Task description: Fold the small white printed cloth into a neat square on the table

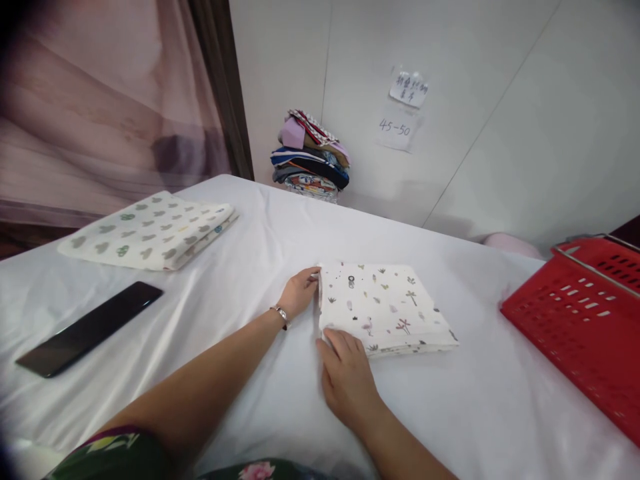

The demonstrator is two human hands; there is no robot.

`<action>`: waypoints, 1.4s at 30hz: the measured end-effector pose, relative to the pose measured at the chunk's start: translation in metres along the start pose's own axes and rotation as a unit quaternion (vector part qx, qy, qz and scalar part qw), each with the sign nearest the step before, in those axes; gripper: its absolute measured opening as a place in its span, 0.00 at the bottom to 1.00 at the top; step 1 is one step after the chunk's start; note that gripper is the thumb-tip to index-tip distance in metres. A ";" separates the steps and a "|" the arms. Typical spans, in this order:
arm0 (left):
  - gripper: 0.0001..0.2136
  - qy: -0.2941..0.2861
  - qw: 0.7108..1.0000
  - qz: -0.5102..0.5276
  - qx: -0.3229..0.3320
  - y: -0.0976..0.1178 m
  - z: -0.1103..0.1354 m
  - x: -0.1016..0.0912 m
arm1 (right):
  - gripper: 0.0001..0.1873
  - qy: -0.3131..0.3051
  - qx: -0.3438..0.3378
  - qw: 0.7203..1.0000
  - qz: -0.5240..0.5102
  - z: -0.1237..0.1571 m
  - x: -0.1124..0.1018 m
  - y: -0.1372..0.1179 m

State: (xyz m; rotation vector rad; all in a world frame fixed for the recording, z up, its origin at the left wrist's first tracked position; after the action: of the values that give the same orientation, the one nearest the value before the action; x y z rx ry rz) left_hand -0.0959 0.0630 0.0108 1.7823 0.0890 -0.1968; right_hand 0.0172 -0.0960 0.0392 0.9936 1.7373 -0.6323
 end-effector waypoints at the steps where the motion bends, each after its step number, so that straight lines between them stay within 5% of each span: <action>1: 0.18 -0.002 1.000 -0.004 -0.009 0.000 0.000 0.000 | 0.23 -0.002 0.002 1.000 -0.004 0.000 -0.001 0.000; 8: 0.07 0.040 0.998 -0.037 -0.031 0.010 0.006 -0.008 | 0.26 0.006 0.004 1.000 -0.024 -0.001 -0.005 0.002; 16: 0.16 -0.025 0.996 -0.032 -0.075 0.013 0.014 0.007 | 0.25 0.006 -0.002 1.000 -0.024 -0.001 -0.006 0.001; 42: 0.15 -0.024 0.986 -0.048 -0.159 0.002 0.012 0.008 | 0.24 -0.006 0.010 0.999 -0.045 -0.001 -0.003 0.006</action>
State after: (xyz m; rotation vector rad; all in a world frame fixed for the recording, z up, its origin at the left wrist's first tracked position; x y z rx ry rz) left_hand -0.0891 0.0506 0.0093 1.4558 0.1630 -0.2787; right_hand 0.0224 -0.0923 0.0423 0.9281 1.7749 -0.7137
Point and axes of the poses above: each hand's wrist, its own z-axis away from the middle knuckle, its own x-axis out of the palm, y = z × x, the point moved 7 cm from there along -z, towards the middle knuckle, and after that the axes turned 15 degrees about z, right-handed, at the moved point
